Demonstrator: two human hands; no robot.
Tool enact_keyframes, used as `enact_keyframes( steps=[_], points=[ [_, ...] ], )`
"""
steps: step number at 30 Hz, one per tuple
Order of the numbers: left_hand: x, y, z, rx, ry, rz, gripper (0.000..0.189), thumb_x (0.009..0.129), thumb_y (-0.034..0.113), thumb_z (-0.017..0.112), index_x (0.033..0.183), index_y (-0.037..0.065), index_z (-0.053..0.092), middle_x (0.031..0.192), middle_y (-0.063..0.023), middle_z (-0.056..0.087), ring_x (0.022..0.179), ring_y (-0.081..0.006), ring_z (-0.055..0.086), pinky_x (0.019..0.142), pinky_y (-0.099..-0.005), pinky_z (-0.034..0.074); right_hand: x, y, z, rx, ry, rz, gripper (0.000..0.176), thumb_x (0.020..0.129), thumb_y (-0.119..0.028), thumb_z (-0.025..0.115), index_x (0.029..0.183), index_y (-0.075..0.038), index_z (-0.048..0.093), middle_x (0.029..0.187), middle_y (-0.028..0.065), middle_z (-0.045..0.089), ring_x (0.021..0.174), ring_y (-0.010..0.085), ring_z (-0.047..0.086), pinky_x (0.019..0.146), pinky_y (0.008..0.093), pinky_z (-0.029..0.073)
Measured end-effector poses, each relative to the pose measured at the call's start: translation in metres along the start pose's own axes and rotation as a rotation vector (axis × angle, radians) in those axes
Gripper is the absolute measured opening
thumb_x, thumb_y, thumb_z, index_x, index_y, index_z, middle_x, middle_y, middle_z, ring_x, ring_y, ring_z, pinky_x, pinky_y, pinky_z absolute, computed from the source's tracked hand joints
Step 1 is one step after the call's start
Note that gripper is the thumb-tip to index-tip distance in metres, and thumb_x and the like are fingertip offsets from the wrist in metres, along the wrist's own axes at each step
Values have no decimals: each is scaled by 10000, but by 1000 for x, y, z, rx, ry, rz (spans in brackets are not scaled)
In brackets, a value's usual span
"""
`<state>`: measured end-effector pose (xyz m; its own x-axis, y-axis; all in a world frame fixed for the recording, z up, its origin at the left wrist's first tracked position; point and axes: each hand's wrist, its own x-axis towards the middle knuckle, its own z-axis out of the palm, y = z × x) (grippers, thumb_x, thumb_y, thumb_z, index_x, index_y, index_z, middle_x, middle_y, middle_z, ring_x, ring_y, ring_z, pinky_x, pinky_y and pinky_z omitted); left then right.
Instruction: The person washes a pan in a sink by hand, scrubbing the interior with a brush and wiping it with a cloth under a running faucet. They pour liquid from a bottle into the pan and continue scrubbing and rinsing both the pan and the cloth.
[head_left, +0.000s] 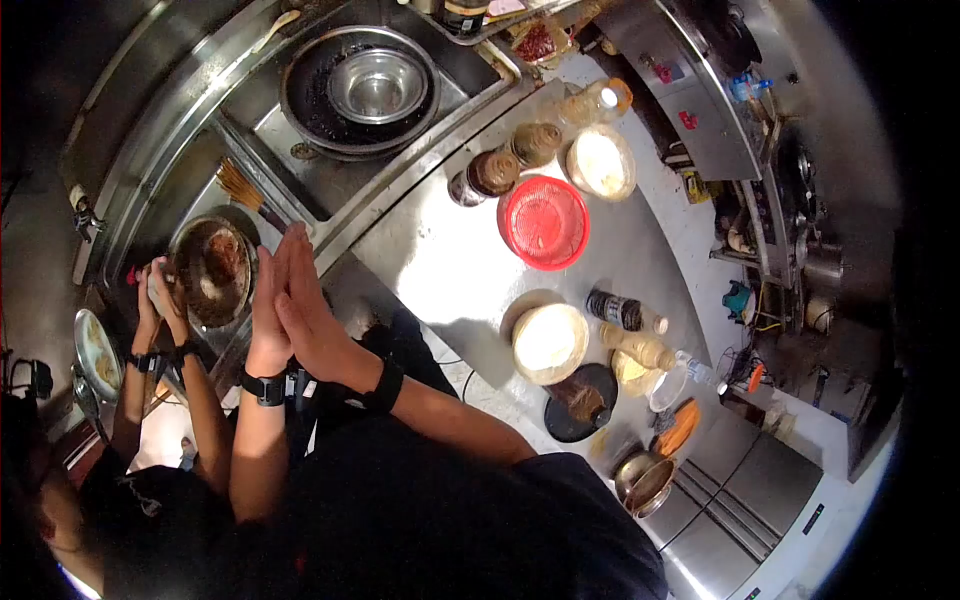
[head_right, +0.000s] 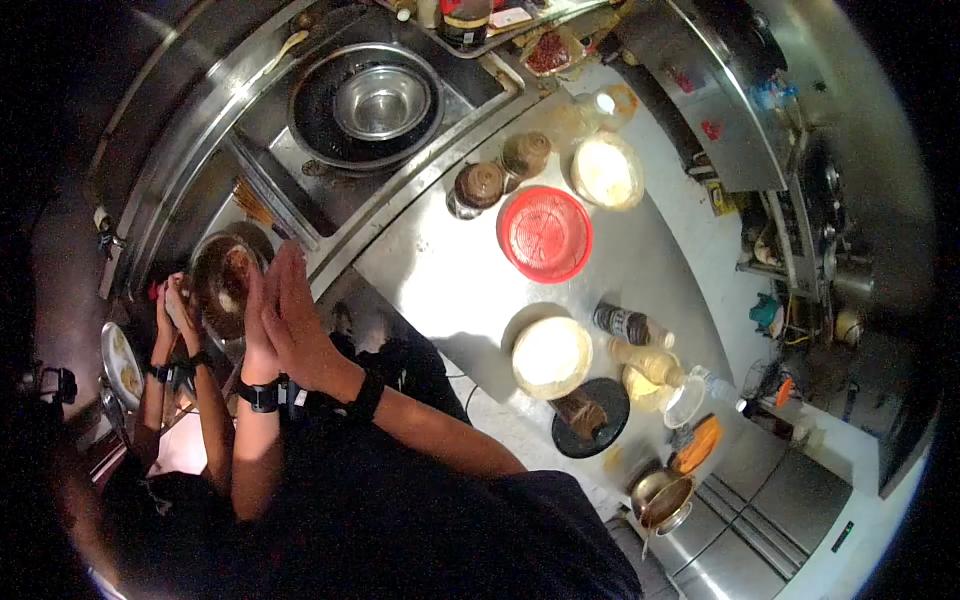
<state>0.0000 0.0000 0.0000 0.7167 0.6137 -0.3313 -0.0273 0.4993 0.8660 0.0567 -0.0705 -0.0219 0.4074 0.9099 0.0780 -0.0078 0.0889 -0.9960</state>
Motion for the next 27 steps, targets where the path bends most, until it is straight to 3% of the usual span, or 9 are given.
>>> enact_keyframes(
  steps=[2, 3, 9, 13, 19, 22, 25, 26, 27],
  points=[
    [3, 2, 7, 4, 61, -33, 691, 1025, 529, 247, 1498, 25, 258, 1569, -97, 239, 1451, -240, 204, 1183, -360, 144, 0, 1, -3, -55, -14, 7, 720, 1037, -441, 180, 1486, 49, -96, 1562, 268, -108, 1450, 406, -120, 1180, 466, -24],
    [47, 6, -2, -42, 29, -4, 691, 1025, 529, 247, 1498, 25, 258, 1569, -97, 239, 1451, -240, 204, 1183, -360, 144, 42, 14, -14, -116, -18, -8, 720, 1037, -441, 180, 1486, 49, -96, 1562, 268, -108, 1450, 406, -120, 1180, 466, -24],
    [72, 24, -15, 40, 0, -52, 667, 1040, 489, 250, 1493, 0, 250, 1550, -117, 275, 1433, -219, 240, 1170, -335, 167, 80, 10, -10, -131, 5, 102, 729, 1037, -451, 174, 1482, 45, -121, 1557, 262, -152, 1444, 402, -153, 1178, 468, -25],
    [79, 50, -34, 81, 35, -41, 681, 1037, 498, 258, 1489, -12, 253, 1542, -118, 289, 1421, -220, 263, 1165, -333, 176, 97, -2, 6, -134, -48, -47, 742, 1041, -432, 226, 1477, 54, -125, 1553, 260, -174, 1444, 390, -163, 1178, 451, -23],
    [67, 61, -85, -200, 71, -24, 655, 1038, 484, 278, 1481, 3, 284, 1521, -118, 330, 1395, -229, 316, 1152, -344, 225, 126, 24, 45, -77, -145, 108, 738, 1038, -434, 243, 1486, 68, -59, 1558, 284, -100, 1454, 398, -96, 1182, 455, 28],
    [59, 52, -128, -411, 155, -39, 592, 1045, 446, 293, 1447, 16, 354, 1466, -112, 414, 1343, -223, 392, 1124, -349, 276, 142, 26, 77, -191, -239, 146, 706, 1036, -408, 275, 1477, 98, 56, 1546, 321, 14, 1447, 449, 3, 1181, 486, 72],
    [39, 65, -150, -365, 284, 76, 534, 1045, 420, 315, 1393, 29, 421, 1400, -102, 483, 1293, -217, 447, 1090, -351, 324, 162, 4, 101, -192, -33, 72, 446, 973, -233, 502, 1301, 59, 425, 1327, 314, 444, 1242, 425, 463, 1045, 434, 376],
    [35, 69, -155, -371, 394, 122, 485, 1044, 382, 348, 1375, 39, 434, 1387, -93, 491, 1272, -223, 469, 1073, -368, 356, 170, -3, 111, -218, 17, -40, 395, 941, -225, 557, 1226, 39, 490, 1178, 259, 561, 1090, 390, 566, 934, 429, 445],
    [29, 73, -160, -381, 409, 134, 485, 1044, 382, 348, 1375, 39, 434, 1387, -93, 491, 1272, -223, 469, 1073, -368, 356, 178, -6, 119, -219, -3, -44, 395, 941, -225, 557, 1226, 39, 490, 1178, 259, 561, 1090, 390, 566, 934, 429, 445]
  ],
)
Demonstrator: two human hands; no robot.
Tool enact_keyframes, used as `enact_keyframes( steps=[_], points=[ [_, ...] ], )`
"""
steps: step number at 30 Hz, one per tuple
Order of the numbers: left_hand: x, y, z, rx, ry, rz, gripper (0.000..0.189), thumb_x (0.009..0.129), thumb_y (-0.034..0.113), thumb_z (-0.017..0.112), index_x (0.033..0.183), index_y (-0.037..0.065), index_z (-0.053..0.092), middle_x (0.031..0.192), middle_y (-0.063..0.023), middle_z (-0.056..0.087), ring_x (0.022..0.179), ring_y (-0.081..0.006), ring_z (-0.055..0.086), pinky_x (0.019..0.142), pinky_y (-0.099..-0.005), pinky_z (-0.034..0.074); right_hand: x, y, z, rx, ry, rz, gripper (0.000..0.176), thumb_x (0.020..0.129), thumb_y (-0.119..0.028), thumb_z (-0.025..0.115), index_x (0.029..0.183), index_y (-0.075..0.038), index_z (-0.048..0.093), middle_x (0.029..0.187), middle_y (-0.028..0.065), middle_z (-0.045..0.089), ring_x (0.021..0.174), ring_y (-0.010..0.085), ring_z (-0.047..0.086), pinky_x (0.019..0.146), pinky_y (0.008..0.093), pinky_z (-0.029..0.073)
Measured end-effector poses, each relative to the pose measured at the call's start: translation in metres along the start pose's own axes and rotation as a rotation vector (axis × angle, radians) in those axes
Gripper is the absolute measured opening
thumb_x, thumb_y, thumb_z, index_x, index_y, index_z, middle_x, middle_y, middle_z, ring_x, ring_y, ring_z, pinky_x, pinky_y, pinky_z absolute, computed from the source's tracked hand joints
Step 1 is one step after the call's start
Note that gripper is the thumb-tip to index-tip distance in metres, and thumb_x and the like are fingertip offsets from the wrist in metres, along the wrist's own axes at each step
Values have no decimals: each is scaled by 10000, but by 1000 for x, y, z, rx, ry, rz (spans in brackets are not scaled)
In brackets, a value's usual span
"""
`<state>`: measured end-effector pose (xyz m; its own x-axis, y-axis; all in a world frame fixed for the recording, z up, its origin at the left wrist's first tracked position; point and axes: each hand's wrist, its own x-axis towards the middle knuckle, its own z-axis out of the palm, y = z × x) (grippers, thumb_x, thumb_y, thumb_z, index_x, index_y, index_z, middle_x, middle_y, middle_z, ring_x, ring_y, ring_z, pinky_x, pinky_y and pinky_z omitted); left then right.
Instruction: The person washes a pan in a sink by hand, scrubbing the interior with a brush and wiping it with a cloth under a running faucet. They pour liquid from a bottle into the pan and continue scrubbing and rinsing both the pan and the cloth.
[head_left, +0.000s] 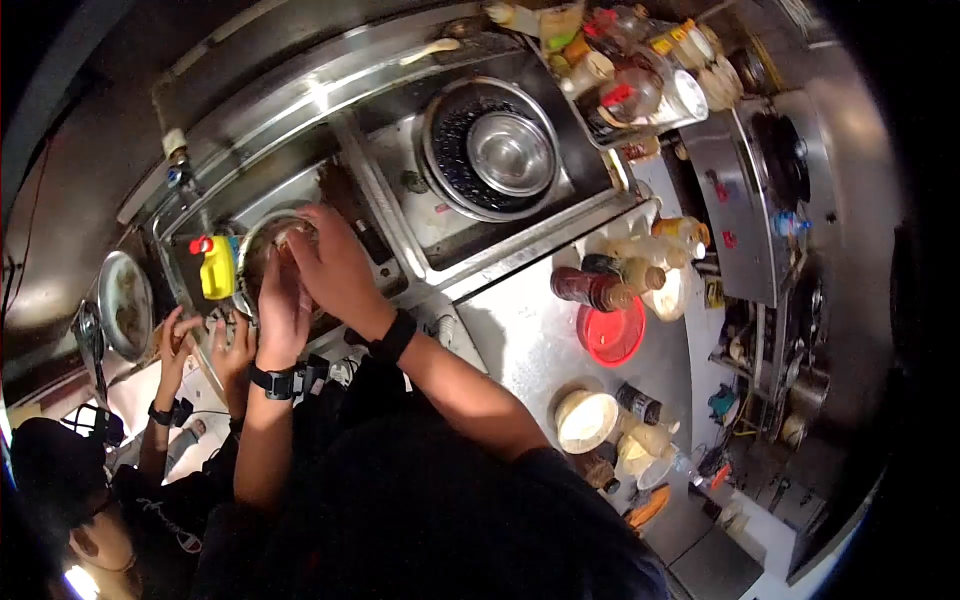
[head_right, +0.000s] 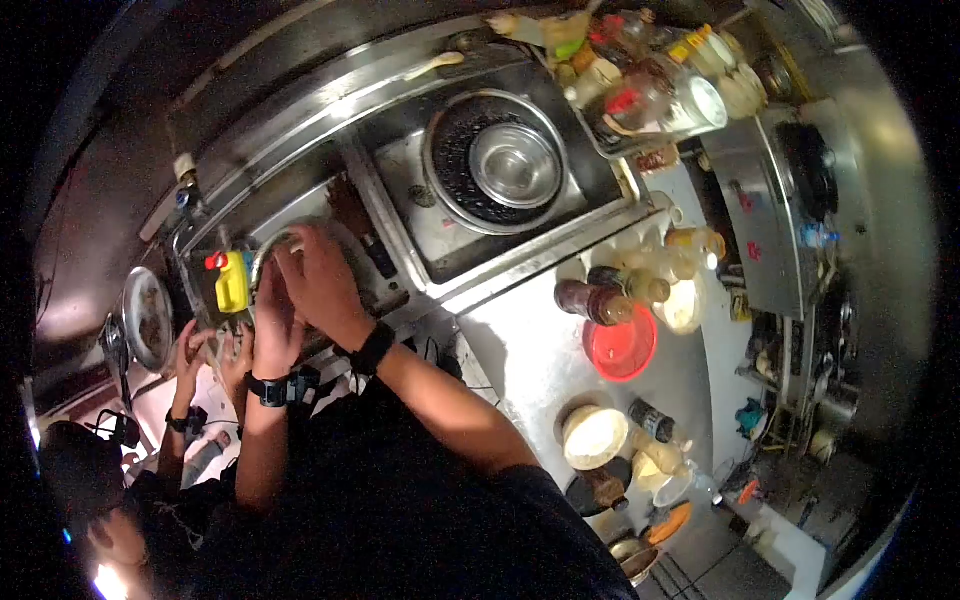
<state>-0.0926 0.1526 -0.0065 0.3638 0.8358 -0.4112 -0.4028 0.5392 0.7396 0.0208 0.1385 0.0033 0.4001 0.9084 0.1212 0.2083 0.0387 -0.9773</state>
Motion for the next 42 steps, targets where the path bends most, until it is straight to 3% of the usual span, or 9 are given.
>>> enact_keyframes(
  steps=[3, 10, 21, 23, 30, 32, 33, 35, 42],
  points=[
    [-7, 21, -14, -3, 192, 11, 483, 1044, 387, 339, 1371, 44, 435, 1339, -77, 531, 1202, -195, 533, 989, -341, 427, 22, -16, 29, -46, -75, -80, 237, 913, -236, 594, 992, -13, 577, 921, 169, 641, 856, 346, 630, 739, 413, 501],
    [-10, 34, -68, -111, 218, 72, 420, 1042, 366, 366, 1281, 48, 499, 1203, -48, 601, 1036, -152, 584, 865, -274, 467, 72, -45, 97, -316, -191, -325, 242, 857, -301, 659, 848, -72, 586, 719, 102, 624, 697, 294, 635, 616, 408, 500],
    [34, 53, -113, -312, -32, 8, 400, 1016, 317, 400, 1252, 24, 537, 1270, -127, 586, 1204, -245, 530, 1047, -387, 380, 93, -32, 121, -911, -95, -618, 222, 884, -299, 597, 781, -104, 614, 709, 44, 622, 630, 235, 642, 510, 359, 504],
    [73, 31, -152, 436, -184, 421, 338, 925, 237, 483, 1222, 101, 571, 1269, -62, 603, 1209, -208, 533, 1039, -380, 383, 97, -26, 114, -884, -16, -674, 235, 893, -296, 595, 758, -104, 602, 711, 45, 615, 617, 234, 628, 488, 346, 497],
    [131, 46, -151, 915, -157, 710, 296, 870, 191, 499, 1149, 161, 594, 1193, -12, 636, 1165, -201, 555, 1014, -408, 405, 103, -34, 89, -656, -26, -432, 231, 909, -303, 598, 872, -80, 644, 828, 85, 664, 748, 287, 659, 601, 408, 517],
    [121, 77, -131, 2100, -211, 692, 278, 915, 172, 469, 1161, 116, 585, 1164, -29, 656, 1123, -228, 586, 1012, -415, 411, 98, -12, 89, -502, 0, -343, 232, 917, -273, 598, 928, -45, 643, 832, 129, 667, 763, 327, 653, 635, 420, 511],
    [130, 67, -139, 2105, -214, 688, 278, 915, 172, 469, 1161, 116, 585, 1164, -29, 656, 1123, -228, 586, 1012, -415, 411, 96, -2, 89, -433, -42, -196, 231, 922, -265, 583, 921, -42, 639, 845, 147, 672, 782, 346, 650, 651, 431, 516],
    [160, 41, -161, 878, -8, 322, 251, 952, 166, 449, 1140, 94, 599, 1111, -45, 681, 1039, -249, 628, 1007, -390, 415, 96, 31, 96, -218, -89, -110, 236, 937, -234, 548, 963, -13, 625, 889, 198, 673, 835, 390, 642, 708, 454, 515],
    [181, 39, -159, 1174, -38, 343, 233, 959, 235, 495, 1068, 90, 641, 1084, -9, 690, 1109, -193, 593, 1000, -363, 421, 95, 70, 110, -107, -148, 107, 254, 939, -216, 545, 1043, 4, 620, 959, 205, 675, 932, 366, 651, 802, 413, 497]
  ],
)
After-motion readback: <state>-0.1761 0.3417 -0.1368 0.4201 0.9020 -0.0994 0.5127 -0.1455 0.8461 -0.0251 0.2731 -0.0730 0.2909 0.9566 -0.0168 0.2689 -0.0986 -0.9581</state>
